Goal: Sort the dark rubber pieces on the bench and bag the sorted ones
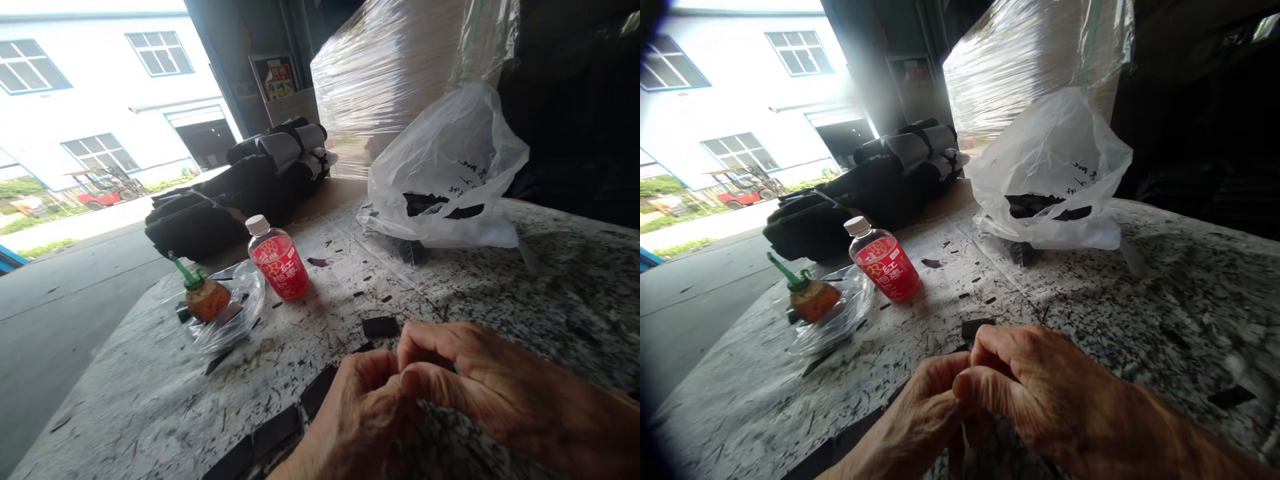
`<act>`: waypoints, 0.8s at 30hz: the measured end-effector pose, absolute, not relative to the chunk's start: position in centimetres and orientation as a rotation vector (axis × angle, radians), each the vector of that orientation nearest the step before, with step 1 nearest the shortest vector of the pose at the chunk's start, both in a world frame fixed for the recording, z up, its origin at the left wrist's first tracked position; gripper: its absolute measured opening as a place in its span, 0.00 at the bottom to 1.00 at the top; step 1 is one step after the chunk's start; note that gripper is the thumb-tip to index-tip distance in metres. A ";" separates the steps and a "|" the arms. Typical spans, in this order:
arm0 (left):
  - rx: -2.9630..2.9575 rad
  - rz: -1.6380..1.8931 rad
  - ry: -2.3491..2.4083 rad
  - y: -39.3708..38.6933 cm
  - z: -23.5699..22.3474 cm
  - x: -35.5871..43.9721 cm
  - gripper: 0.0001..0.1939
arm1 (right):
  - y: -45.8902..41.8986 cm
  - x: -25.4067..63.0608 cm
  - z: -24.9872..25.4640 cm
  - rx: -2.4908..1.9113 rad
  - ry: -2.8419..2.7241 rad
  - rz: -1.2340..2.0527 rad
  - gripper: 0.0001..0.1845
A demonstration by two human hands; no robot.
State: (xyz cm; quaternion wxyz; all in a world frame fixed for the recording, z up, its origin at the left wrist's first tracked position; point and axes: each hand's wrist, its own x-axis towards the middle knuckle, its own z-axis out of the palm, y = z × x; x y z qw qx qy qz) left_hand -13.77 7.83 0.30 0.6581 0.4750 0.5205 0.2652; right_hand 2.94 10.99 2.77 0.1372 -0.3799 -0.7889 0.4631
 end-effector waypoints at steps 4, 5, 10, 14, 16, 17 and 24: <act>1.036 0.607 1.220 6.4 0.4 -13.7 0.18 | 9.9 2.9 2.5 -1.048 -2.236 1.384 0.19; 1.019 0.601 1.230 5.9 0.6 -13.7 0.18 | 9.6 3.0 2.5 -1.015 -2.212 1.422 0.19; 0.932 0.597 1.233 3.3 2.3 -13.6 0.11 | 7.5 3.1 2.6 -0.971 -2.143 1.444 0.20; 0.913 0.635 1.221 1.2 2.9 -13.7 0.17 | 5.5 3.0 3.1 -0.927 -2.151 1.456 0.21; 0.920 0.642 1.195 0.3 2.9 -13.8 0.21 | 4.5 2.8 3.5 -0.893 -2.158 1.459 0.21; 0.924 0.645 1.181 -0.2 2.9 -13.9 0.23 | 4.1 2.7 3.7 -0.881 -2.166 1.451 0.21; 1.004 0.646 1.084 -3.1 3.1 -15.4 0.26 | 1.0 1.4 5.8 -0.868 -2.199 1.450 0.21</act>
